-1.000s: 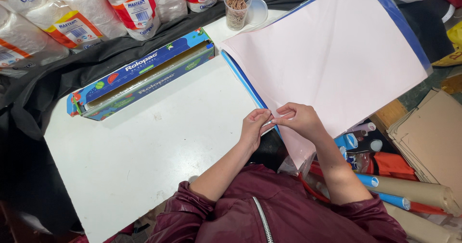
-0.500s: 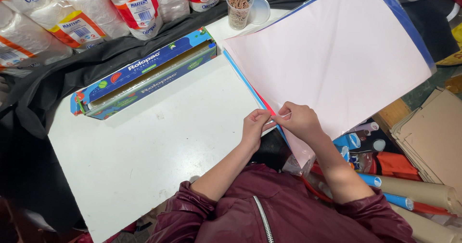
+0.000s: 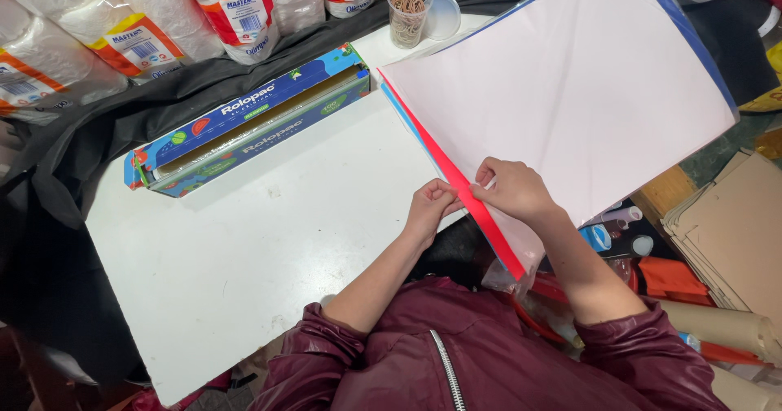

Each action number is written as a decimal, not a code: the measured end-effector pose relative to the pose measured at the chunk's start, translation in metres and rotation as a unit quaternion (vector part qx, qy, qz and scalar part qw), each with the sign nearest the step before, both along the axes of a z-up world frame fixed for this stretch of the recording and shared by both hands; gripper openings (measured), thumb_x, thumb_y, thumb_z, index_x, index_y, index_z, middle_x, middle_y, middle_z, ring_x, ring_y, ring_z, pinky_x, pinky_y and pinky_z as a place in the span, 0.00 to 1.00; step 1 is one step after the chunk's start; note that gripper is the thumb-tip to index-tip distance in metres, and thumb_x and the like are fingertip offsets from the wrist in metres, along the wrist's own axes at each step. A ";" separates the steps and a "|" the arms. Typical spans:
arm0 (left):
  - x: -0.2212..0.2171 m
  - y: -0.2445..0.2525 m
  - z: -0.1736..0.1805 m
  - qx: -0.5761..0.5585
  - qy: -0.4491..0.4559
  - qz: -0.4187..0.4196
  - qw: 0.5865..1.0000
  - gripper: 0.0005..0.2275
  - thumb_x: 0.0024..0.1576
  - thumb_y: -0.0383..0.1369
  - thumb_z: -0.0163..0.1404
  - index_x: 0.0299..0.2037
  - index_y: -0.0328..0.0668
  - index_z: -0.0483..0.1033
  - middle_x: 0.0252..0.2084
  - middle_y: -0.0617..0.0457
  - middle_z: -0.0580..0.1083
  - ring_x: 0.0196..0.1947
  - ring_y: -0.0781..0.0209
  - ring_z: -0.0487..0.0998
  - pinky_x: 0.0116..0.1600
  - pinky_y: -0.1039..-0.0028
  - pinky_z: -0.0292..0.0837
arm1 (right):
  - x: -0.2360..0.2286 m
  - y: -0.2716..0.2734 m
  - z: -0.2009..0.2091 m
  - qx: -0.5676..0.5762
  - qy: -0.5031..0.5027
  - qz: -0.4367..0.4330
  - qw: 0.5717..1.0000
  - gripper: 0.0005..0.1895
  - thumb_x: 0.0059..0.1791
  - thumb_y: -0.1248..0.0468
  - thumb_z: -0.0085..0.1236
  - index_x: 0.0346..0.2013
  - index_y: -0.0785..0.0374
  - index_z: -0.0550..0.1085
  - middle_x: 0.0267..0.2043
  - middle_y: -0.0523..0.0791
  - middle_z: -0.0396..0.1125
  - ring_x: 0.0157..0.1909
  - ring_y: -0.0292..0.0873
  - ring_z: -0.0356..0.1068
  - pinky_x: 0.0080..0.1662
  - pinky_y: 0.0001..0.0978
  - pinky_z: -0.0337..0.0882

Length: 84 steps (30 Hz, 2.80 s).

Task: The person pulls plastic wrap from a dispenser, wraps a red cylindrical object by hand, and then begins wrapping a sheet of white paper.

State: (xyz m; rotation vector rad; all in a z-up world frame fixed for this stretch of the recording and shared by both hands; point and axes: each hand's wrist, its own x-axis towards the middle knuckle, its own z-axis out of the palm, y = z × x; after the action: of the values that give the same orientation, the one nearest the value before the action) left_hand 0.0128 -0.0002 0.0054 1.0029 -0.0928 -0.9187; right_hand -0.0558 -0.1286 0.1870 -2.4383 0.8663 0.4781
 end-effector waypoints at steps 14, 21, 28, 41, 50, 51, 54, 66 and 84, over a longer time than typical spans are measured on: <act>0.017 0.008 0.003 0.015 -0.051 -0.004 0.999 0.06 0.61 0.26 0.60 0.39 0.28 0.79 0.35 0.35 0.79 0.37 0.47 0.86 0.50 0.60 0.86 | -0.031 0.041 0.016 -0.135 -0.184 0.075 0.971 0.11 0.50 0.61 0.56 0.24 0.55 0.69 0.21 0.39 0.63 0.26 0.41 0.72 0.33 0.31 0.72; 0.068 0.070 0.132 -0.013 -0.007 0.145 0.989 0.32 0.69 0.58 0.32 0.62 0.34 0.69 0.49 0.50 0.74 0.48 0.58 0.81 0.54 0.64 0.85 | -0.051 0.070 0.002 -0.275 -0.338 0.236 0.868 0.14 0.46 0.62 0.57 0.19 0.47 0.64 0.16 0.34 0.56 0.20 0.36 0.66 0.25 0.21 0.64; 0.141 0.080 0.047 0.089 -0.189 0.138 0.968 0.08 0.63 0.31 0.58 0.32 0.41 0.74 0.23 0.60 0.69 0.23 0.73 0.74 0.31 0.85 0.76 | -0.035 0.084 -0.021 -0.286 -0.352 0.306 0.837 0.07 0.46 0.64 0.57 0.23 0.51 0.73 0.15 0.34 0.56 0.16 0.35 0.63 0.21 0.20 0.60; 0.248 0.019 0.055 0.288 -0.699 0.196 0.624 0.14 0.55 0.31 0.62 0.50 0.52 0.78 0.50 0.60 0.73 0.54 0.54 0.68 0.59 0.65 0.68 | -0.042 0.031 0.081 -0.112 -0.250 0.110 0.956 0.09 0.46 0.66 0.64 0.22 0.57 0.72 0.19 0.40 0.68 0.29 0.43 0.73 0.38 0.32 0.75; 0.299 -0.017 0.009 0.298 -0.829 0.227 0.416 0.07 0.55 0.32 0.60 0.34 0.46 0.74 0.29 0.54 0.66 0.41 0.56 0.67 0.44 0.65 0.59 | -0.036 0.024 0.083 -0.067 -0.261 0.091 0.959 0.09 0.45 0.68 0.70 0.23 0.60 0.77 0.19 0.42 0.71 0.31 0.43 0.74 0.45 0.35 0.77; 0.293 -0.008 0.018 0.296 -0.831 0.224 0.414 0.08 0.57 0.37 0.58 0.33 0.47 0.72 0.30 0.55 0.64 0.42 0.56 0.66 0.44 0.66 0.58 | -0.036 0.021 0.083 -0.063 -0.272 0.090 0.956 0.09 0.44 0.68 0.71 0.23 0.60 0.77 0.19 0.42 0.71 0.31 0.44 0.75 0.45 0.35 0.77; 0.273 0.042 0.055 0.312 -0.826 0.208 0.421 0.07 0.57 0.32 0.56 0.32 0.46 0.69 0.29 0.55 0.63 0.40 0.54 0.64 0.43 0.64 0.56 | -0.033 0.016 0.084 -0.044 -0.239 0.068 0.968 0.07 0.45 0.66 0.64 0.23 0.57 0.76 0.23 0.39 0.71 0.33 0.38 0.73 0.46 0.31 0.71; 0.272 0.223 0.068 0.394 -0.789 0.196 0.429 0.06 0.58 0.27 0.61 0.35 0.49 0.76 0.31 0.60 0.69 0.42 0.52 0.66 0.45 0.61 0.56 | -0.026 0.013 0.102 0.026 -0.201 -0.017 0.979 0.06 0.48 0.69 0.56 0.25 0.65 0.74 0.31 0.42 0.73 0.41 0.38 0.69 0.47 0.32 0.65; 0.257 0.384 0.084 0.463 -0.733 0.234 0.440 0.08 0.61 0.24 0.65 0.42 0.50 0.80 0.41 0.63 0.77 0.48 0.51 0.68 0.49 0.59 0.56 | -0.018 0.009 0.097 0.036 -0.203 -0.009 0.979 0.10 0.53 0.69 0.57 0.27 0.67 0.75 0.34 0.44 0.73 0.40 0.40 0.67 0.46 0.35 0.64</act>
State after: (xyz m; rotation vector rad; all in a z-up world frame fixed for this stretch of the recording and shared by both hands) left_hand 0.2695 0.3840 0.0897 2.4788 -0.7931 0.8822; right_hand -0.0741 -0.1195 0.2842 -2.3387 0.6811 -0.0008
